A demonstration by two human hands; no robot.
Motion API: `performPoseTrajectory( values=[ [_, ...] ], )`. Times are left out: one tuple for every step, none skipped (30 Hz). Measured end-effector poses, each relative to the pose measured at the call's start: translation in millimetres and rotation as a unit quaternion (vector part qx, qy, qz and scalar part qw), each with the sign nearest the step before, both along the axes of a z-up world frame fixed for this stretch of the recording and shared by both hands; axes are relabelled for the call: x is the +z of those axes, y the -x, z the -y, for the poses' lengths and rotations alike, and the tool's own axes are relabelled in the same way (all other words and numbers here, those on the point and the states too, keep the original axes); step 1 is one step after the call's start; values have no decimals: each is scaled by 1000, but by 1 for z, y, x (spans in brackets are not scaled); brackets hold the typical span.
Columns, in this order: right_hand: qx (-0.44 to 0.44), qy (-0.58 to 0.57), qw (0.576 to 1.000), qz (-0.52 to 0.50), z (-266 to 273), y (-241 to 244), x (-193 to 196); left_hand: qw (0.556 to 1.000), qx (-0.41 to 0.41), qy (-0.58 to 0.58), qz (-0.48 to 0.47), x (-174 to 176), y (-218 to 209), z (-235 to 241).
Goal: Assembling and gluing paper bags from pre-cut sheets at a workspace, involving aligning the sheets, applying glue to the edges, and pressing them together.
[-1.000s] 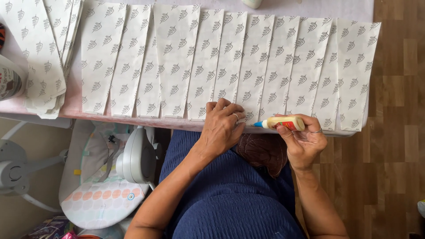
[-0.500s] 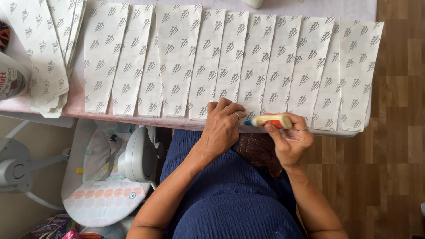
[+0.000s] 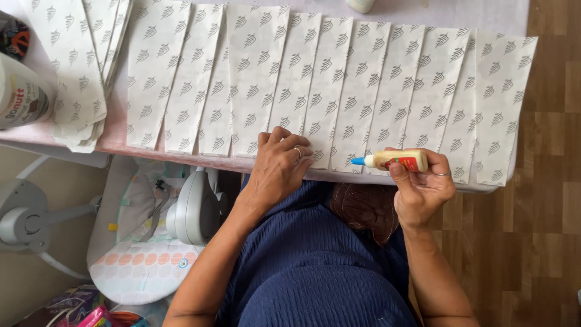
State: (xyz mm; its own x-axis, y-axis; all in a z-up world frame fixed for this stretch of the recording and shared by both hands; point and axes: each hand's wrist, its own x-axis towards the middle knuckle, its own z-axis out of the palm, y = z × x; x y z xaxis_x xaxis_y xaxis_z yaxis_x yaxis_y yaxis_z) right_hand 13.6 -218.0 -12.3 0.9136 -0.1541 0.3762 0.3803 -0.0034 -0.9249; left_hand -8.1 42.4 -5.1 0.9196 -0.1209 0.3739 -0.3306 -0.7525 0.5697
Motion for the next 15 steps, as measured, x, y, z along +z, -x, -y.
performPoseTrajectory(
  values=[
    [19,0,1000,-4,-1,-1,2,1000,0,-3,-14,2,2,0],
    [37,0,999,-9,-3,0,3,1000,0,-6,-29,4,4,0],
    [40,0,999,-9,-9,1,4,1000,3,-7,-30,5,6,-2],
    [69,7,997,-19,-15,1,5,999,-6,-10,-47,6,6,-3],
    [97,15,995,-28,-20,2,7,998,-15,-14,-64,7,6,-4],
    [98,15,995,-27,-26,2,7,998,-14,-13,-63,8,6,-5],
    [107,45,993,-14,-32,3,7,997,-20,-15,-69,10,7,-6],
    [117,74,990,0,-39,3,7,997,-25,-17,-75,11,8,-7],
    [119,73,990,0,-44,2,9,997,-24,-17,-75,12,8,-8],
    [127,89,988,15,-49,2,12,996,-26,-15,-78,12,9,-9],
    [136,105,985,29,-53,1,14,996,-28,-13,-81,13,10,-9],
    [137,106,985,29,-58,0,14,996,-28,-12,-81,13,10,-9],
    [146,101,983,44,-63,0,14,996,-29,-13,-82,14,10,-9],
    [156,96,981,59,-68,-1,14,996,-29,-14,-82,15,11,-9],
    [156,96,981,60,-72,-1,12,996,-29,-13,-82,15,11,-9]
  ],
)
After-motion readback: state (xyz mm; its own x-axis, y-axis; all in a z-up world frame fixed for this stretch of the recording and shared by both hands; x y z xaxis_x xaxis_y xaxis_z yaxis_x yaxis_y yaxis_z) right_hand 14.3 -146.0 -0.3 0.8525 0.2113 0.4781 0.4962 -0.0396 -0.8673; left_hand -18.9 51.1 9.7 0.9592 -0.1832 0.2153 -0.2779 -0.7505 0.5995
